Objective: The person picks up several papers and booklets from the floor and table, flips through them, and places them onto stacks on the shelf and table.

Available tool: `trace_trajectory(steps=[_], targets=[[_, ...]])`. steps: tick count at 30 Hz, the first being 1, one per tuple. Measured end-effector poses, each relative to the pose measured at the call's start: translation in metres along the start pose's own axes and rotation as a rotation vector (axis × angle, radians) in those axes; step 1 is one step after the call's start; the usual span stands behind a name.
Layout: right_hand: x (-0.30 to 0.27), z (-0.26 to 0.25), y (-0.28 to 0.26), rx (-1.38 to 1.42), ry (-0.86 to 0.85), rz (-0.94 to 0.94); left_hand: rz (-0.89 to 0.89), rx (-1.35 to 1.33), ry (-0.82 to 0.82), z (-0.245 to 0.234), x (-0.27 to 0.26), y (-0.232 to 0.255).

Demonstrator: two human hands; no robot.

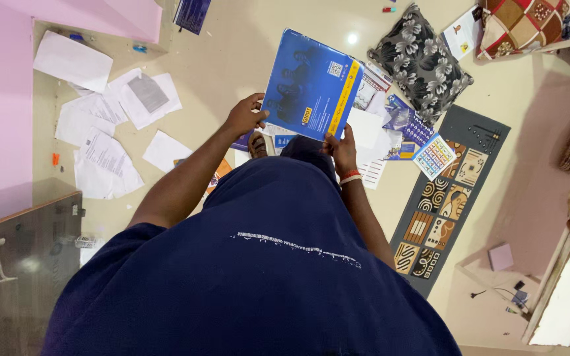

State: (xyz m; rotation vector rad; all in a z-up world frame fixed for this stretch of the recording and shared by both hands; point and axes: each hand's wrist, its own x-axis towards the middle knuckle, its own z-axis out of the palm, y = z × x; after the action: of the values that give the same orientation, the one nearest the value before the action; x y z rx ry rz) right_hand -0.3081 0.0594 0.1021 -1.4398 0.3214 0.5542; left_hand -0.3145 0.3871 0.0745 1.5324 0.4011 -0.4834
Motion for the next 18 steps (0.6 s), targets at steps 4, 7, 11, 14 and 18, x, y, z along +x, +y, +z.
trace_trajectory(steps=[4, 7, 11, 14, 18], targets=[[0.042, 0.003, -0.017, 0.042, -0.035, 0.02, -0.029, 0.029, 0.012, -0.006, 0.028, 0.018], [0.085, 0.003, -0.031, 0.011, -0.067, 0.029, -0.099, 0.032, 0.034, -0.011, 0.053, 0.027], [0.159, 0.001, -0.061, -0.014, -0.122, 0.023, -0.072, 0.011, 0.061, -0.022, 0.104, 0.047], [0.212, -0.004, -0.093, -0.007, -0.186, 0.016, -0.048, -0.004, 0.088, -0.028, 0.142, 0.078], [0.299, -0.009, -0.166, -0.063, -0.203, -0.002, -0.032, -0.017, 0.149, -0.031, 0.199, 0.151]])
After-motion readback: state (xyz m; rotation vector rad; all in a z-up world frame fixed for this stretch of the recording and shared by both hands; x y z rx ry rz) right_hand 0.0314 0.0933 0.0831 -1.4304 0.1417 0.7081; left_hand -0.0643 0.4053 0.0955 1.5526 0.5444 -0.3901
